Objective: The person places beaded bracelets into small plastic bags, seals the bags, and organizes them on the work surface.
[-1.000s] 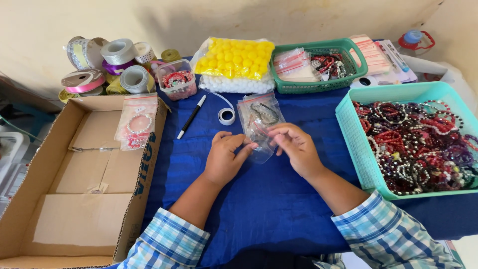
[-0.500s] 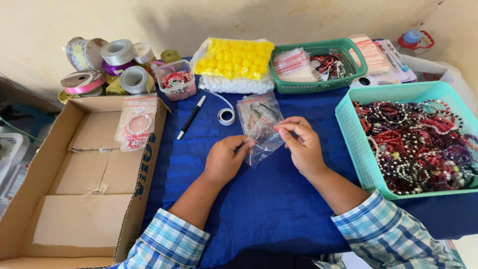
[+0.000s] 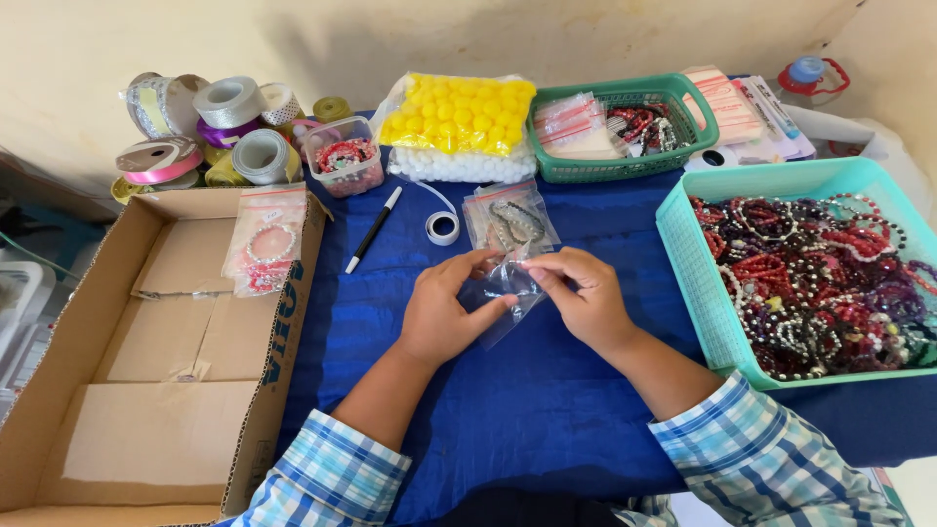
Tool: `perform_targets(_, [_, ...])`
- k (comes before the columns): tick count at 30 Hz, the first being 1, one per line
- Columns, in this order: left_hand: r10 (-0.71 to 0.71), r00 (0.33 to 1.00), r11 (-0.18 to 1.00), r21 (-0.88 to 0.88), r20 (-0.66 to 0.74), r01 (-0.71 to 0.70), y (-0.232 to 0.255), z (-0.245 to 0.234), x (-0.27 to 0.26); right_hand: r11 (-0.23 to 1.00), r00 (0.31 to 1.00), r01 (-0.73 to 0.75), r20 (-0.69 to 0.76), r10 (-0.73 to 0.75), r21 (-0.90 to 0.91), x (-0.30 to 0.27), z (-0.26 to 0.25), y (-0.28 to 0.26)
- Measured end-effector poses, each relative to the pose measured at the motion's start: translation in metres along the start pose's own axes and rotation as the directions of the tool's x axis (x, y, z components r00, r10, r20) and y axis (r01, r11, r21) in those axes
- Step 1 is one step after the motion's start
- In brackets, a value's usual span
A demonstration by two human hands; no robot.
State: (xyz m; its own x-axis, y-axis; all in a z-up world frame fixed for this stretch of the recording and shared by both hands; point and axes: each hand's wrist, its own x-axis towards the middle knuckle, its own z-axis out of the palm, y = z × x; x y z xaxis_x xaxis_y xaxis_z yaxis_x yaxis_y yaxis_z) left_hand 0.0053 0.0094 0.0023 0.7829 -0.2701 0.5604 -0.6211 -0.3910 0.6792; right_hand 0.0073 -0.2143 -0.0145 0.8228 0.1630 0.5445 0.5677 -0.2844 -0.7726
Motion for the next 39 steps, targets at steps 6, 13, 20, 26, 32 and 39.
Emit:
perform_targets(6, [0.020,0.999,0.996,0.086,0.046,-0.024,0.022,0.002,0.002,0.985,0.985,0.154,0.088,-0.147,-0.082,0.000,0.006,-0.007])
perform_targets(13, [-0.022,0.998,0.984,0.178,0.066,0.009,0.008,0.012,-0.005,0.981,0.982,0.141,0.144,-0.122,-0.132,0.001,0.006,-0.019])
perform_targets(20, [-0.056,0.998,0.993,0.108,0.042,0.052,0.015,0.008,0.001,0.967,0.971,0.204,0.158,-0.180,-0.153,0.005,-0.001,-0.025])
perform_targets(26, [-0.152,0.986,0.986,0.079,0.066,0.147,0.015,0.010,0.001,0.928,0.966,0.212,0.207,-0.152,-0.307,0.014,-0.037,-0.076])
perform_targets(32, [-0.258,0.963,0.962,0.116,0.083,0.247,0.016,0.011,0.001,0.844,0.976,0.032,0.199,0.089,-0.535,0.015,-0.107,-0.118])
perform_targets(39, [-0.305,0.951,0.950,0.095,0.058,0.299,0.012,0.015,0.001,0.491,0.945,-0.181,-0.013,0.326,-0.852,0.013,-0.201,-0.074])
